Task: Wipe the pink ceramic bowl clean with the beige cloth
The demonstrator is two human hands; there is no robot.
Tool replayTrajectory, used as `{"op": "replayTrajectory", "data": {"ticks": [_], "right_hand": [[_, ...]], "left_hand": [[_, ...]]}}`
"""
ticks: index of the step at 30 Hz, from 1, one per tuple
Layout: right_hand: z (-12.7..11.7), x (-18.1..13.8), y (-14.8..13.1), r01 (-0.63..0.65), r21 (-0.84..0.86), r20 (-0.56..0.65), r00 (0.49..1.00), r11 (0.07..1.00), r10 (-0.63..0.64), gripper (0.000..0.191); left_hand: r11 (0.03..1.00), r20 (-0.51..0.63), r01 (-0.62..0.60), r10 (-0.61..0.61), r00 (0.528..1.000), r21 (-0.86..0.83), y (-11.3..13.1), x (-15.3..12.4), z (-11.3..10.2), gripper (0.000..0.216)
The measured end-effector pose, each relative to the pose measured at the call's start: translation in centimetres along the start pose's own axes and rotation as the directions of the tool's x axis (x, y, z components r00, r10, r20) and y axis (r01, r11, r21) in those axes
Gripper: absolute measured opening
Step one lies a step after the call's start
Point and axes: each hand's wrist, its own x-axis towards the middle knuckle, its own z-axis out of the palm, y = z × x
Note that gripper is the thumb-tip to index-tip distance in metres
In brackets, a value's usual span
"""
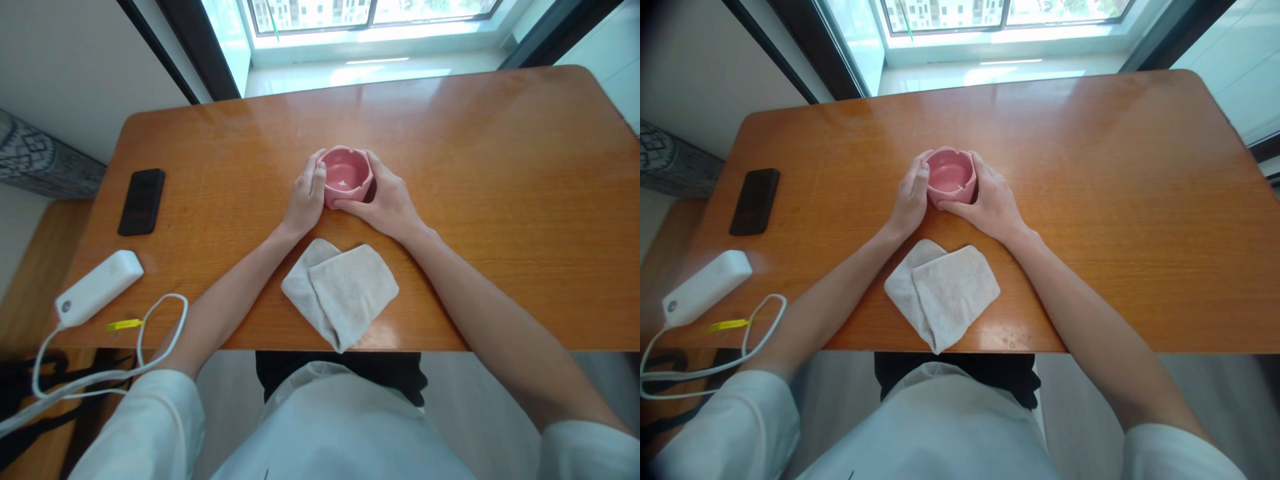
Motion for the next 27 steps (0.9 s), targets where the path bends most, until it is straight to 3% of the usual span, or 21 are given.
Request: {"op": "replayTrajectory", "data": {"ticks": [5,8,10,12,15,17,20,22,27], "right_hand": [[1.1,0.3,1.8,-0.008,-0.019,0.014,1.000,1.000,0.009,0.127],[1.6,-0.4,2.3,-0.033,0.030,-0.049,0.998,0.999,0.034,0.129],[1.5,-1.9,1.6,-0.107,0.103,-0.142,0.982,0.989,0.121,0.109],[0.9,-4.1,-0.1,-0.192,0.191,-0.205,0.951,0.963,0.230,0.077],[-0.6,-8.2,-3.6,-0.192,0.150,-0.075,0.976,0.970,0.205,0.048],[-1.7,-10.6,-5.6,-0.175,0.105,0.064,0.983,0.979,0.169,0.052],[-2.9,-12.7,-7.4,-0.221,0.157,0.161,0.967,0.963,0.196,0.052],[-3.4,-13.3,-7.6,-0.189,0.136,0.170,0.972,0.973,0.165,0.052],[-3.8,-13.6,-7.5,0.072,-0.146,0.227,0.973,0.987,-0.037,0.037]], "left_hand": [[0.999,-0.084,-0.031,0.033,0.996,0.028,-0.2,-0.1,-0.1,0.059],[0.992,-0.174,-0.101,0.112,0.978,0.070,2.5,-1.0,-0.7,0.038],[0.972,-0.123,-0.148,0.171,0.978,0.180,5.5,-2.1,-1.5,0.029],[0.943,-0.053,-0.161,0.184,0.982,0.291,8.6,-3.8,-2.6,0.026],[0.884,0.058,-0.148,0.137,0.989,0.444,11.7,-7.0,-4.3,0.024],[0.843,0.179,-0.100,0.004,0.984,0.528,12.2,-9.0,-5.4,0.024],[0.843,0.339,-0.038,-0.174,0.925,0.536,11.7,-11.3,-6.9,0.029],[0.838,0.348,-0.013,-0.212,0.913,0.545,11.2,-12.5,-7.7,0.024],[0.817,0.220,0.065,-0.230,0.948,0.573,10.8,-14.6,-8.4,0.016]]}}
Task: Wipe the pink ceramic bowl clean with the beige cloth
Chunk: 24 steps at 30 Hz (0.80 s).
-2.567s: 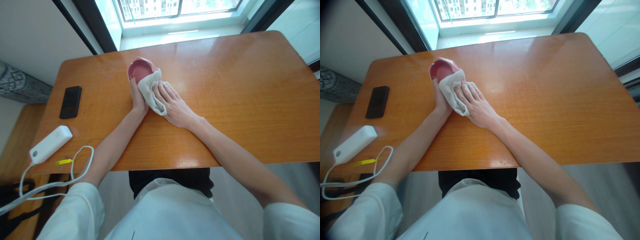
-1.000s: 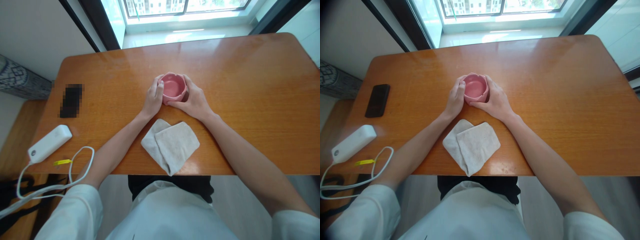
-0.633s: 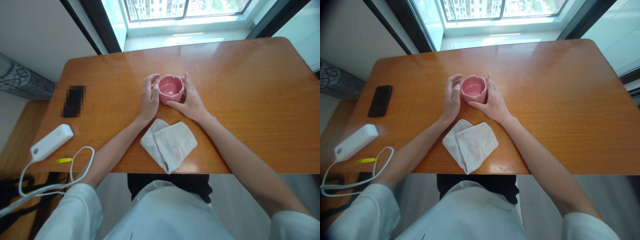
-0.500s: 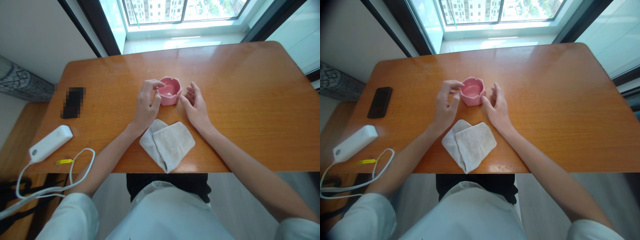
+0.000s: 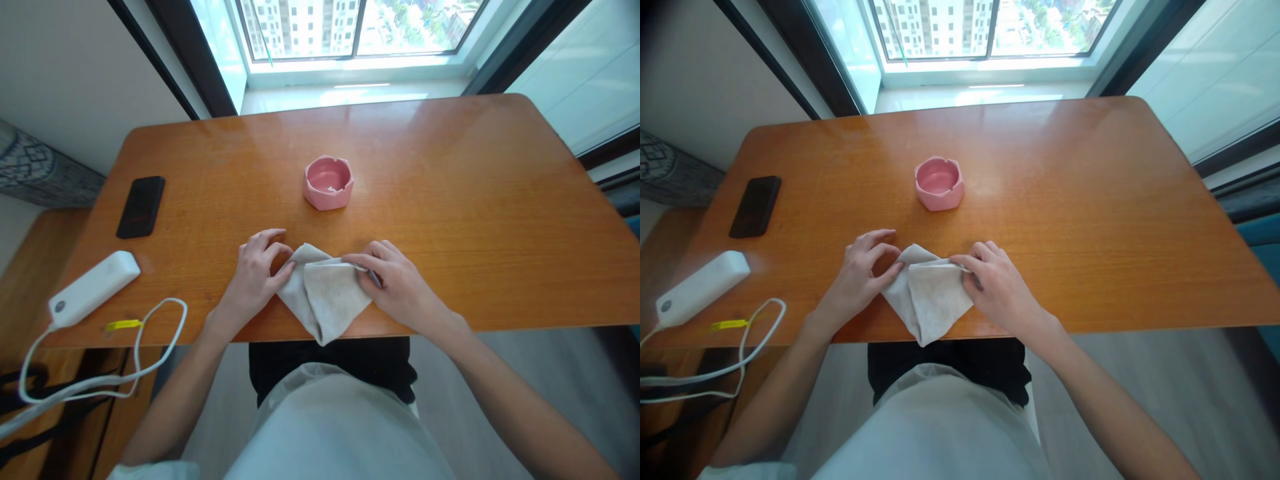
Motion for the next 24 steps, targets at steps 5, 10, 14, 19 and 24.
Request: {"op": "replayTrajectory", "data": {"ticks": [5,10,14,19,24], "right_hand": [[-1.7,-0.2,-0.2,0.107,-0.073,-0.104,0.988,0.992,-0.114,0.026],[-4.4,-0.4,3.0,0.139,-0.125,-0.290,0.942,0.982,-0.170,0.033],[-4.5,-1.0,6.5,0.010,-0.173,-0.218,0.975,0.985,-0.048,0.035],[-3.3,-0.5,4.2,-0.066,-0.085,-0.297,0.954,0.994,0.038,0.031],[-1.1,3.0,-1.0,-0.132,0.058,-0.154,0.978,0.990,0.140,0.030]], "left_hand": [[0.998,-0.133,0.052,-0.056,0.990,-0.034,-0.1,-1.0,0.0,0.013],[0.984,-0.355,0.166,-0.180,0.917,-0.069,-2.1,-1.5,-2.0,0.019],[0.959,-0.337,0.280,-0.278,0.900,-0.043,-4.0,-2.1,-2.2,0.025],[0.961,-0.294,0.275,-0.274,0.916,-0.039,-4.1,-1.7,-1.1,0.039],[0.967,-0.342,0.247,-0.256,0.904,-0.071,-3.0,-0.1,-1.4,0.036]]}}
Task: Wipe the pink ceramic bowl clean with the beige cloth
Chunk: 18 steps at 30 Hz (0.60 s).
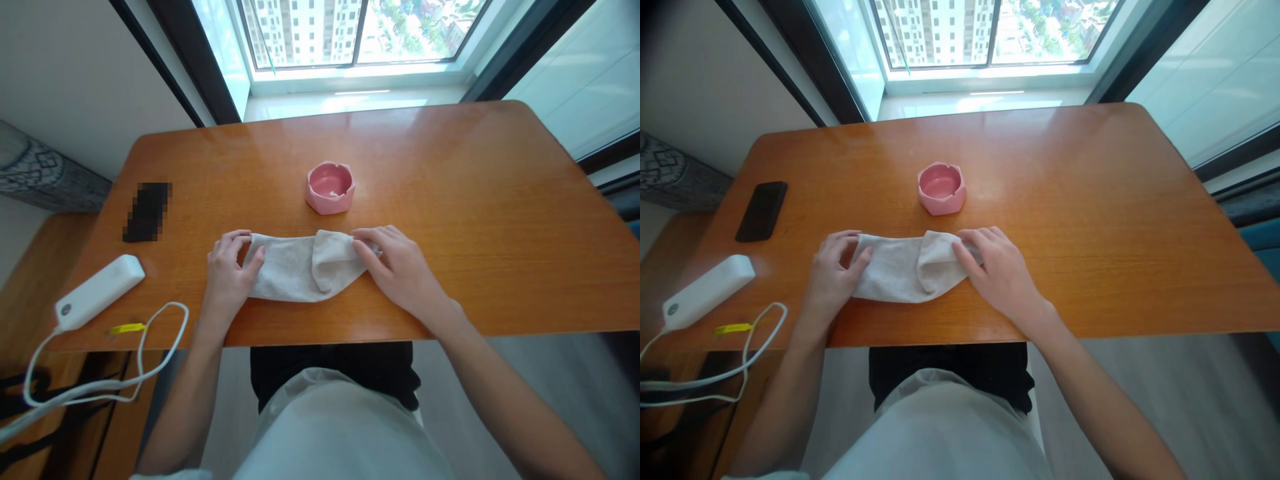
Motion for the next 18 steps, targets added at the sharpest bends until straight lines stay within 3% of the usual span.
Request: {"op": "replayTrajectory", "data": {"ticks": [3,6,9,11,15,18], "right_hand": [[1.9,0.9,-1.1,-0.067,-0.142,0.069,0.995,0.988,0.077,0.042],[2.2,0.3,-1.2,-0.027,-0.143,0.061,0.997,0.989,0.036,0.034],[0.3,-2.1,-1.2,0.084,-0.078,-0.090,0.992,0.993,-0.091,0.015],[-1.7,-4.4,-1.4,0.124,-0.072,-0.156,0.979,0.990,-0.134,0.017],[-5.2,-9.4,-1.5,0.195,-0.103,-0.111,0.972,0.975,-0.206,0.021],[-6.8,-12.1,-1.2,0.238,-0.054,0.054,0.970,0.970,-0.235,0.019]], "left_hand": [[0.999,0.021,0.034,-0.033,0.999,-0.042,1.2,-0.1,-1.0,0.029],[0.977,0.109,0.003,0.021,0.994,-0.214,2.2,-1.7,-2.9,0.019],[0.927,0.113,-0.119,0.169,0.979,-0.356,2.3,-4.2,-5.1,0.005],[0.899,0.102,-0.155,0.214,0.972,-0.410,1.8,-5.9,-6.4,0.016],[0.883,0.179,-0.125,0.227,0.957,-0.452,0.3,-8.8,-8.4,0.024],[0.875,0.315,-0.004,0.179,0.932,-0.483,-0.4,-10.8,-9.6,0.016]]}}
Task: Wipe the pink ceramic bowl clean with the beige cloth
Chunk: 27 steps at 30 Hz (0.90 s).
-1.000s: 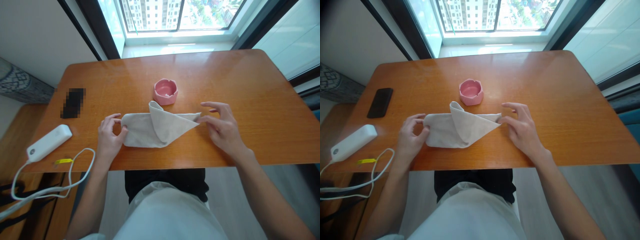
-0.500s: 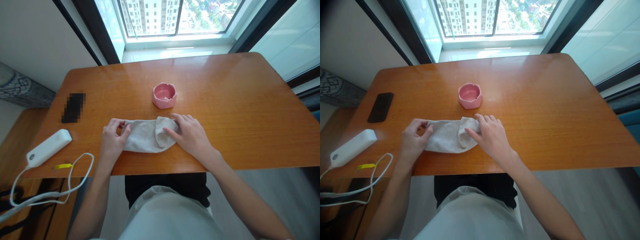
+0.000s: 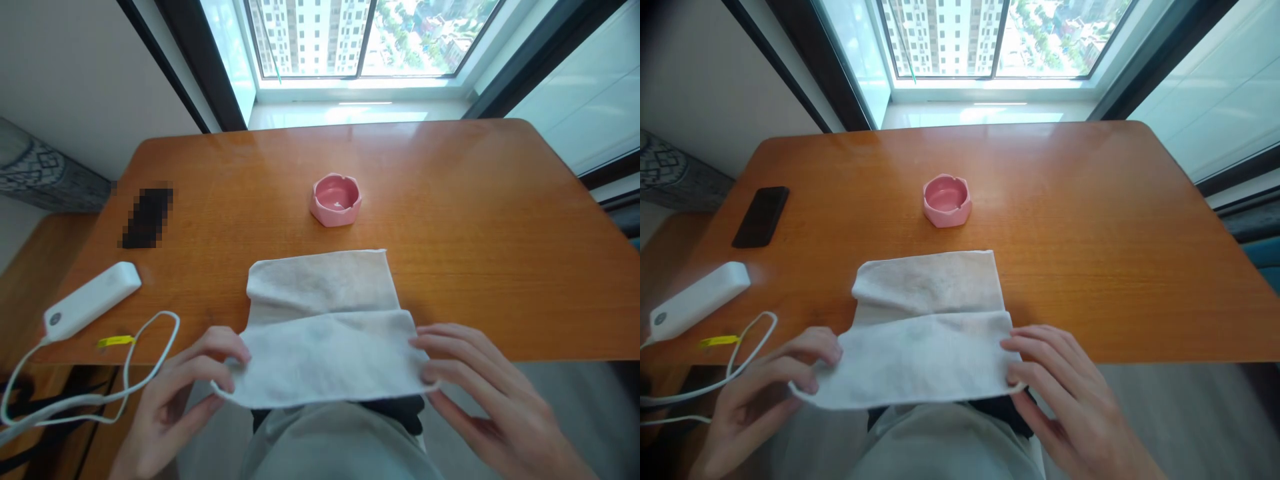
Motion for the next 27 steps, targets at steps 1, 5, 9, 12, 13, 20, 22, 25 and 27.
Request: {"op": "replayTrajectory", "data": {"ticks": [1,5,9,12,13,20,22,25,27], "right_hand": [[-0.4,-0.6,0.0,-0.004,0.032,0.046,0.999,0.999,0.003,0.018],[-1.5,-0.9,0.0,-0.095,0.212,0.168,0.984,0.973,0.059,0.013],[-1.2,0.9,0.7,-0.180,0.419,0.220,0.971,0.890,0.093,0.011],[0.3,3.1,2.2,-0.248,0.372,0.181,0.964,0.894,0.192,0.004],[1.0,3.9,2.8,-0.265,0.330,0.178,0.960,0.906,0.216,0.006],[4.6,9.2,6.8,-0.352,0.213,0.136,0.934,0.911,0.329,0.012],[5.0,9.8,7.3,-0.364,0.219,0.094,0.931,0.905,0.352,0.013],[5.5,10.3,8.1,-0.390,0.209,0.071,0.921,0.897,0.384,0.016],[5.7,10.5,8.5,-0.402,0.187,0.063,0.916,0.896,0.397,0.015]], "left_hand": [[0.999,0.034,0.034,-0.034,0.999,-0.011,0.1,-0.7,-0.1,0.014],[0.986,0.084,0.167,-0.167,0.982,0.015,0.8,-2.8,-0.3,0.019],[0.987,0.083,0.155,-0.157,0.984,0.035,0.9,-1.9,0.4,0.022],[0.966,-0.119,0.196,-0.177,0.977,0.167,0.2,1.0,1.9,0.017],[0.949,-0.193,0.222,-0.180,0.965,0.224,-0.2,2.1,2.5,0.019],[0.898,-0.409,0.332,-0.199,0.890,0.287,-2.4,7.2,4.8,0.032],[0.894,-0.434,0.353,-0.211,0.876,0.277,-2.7,7.9,4.8,0.032],[0.890,-0.468,0.382,-0.233,0.852,0.251,-3.1,8.7,4.6,0.032],[0.885,-0.478,0.392,-0.239,0.846,0.252,-3.4,9.1,4.5,0.033]]}}
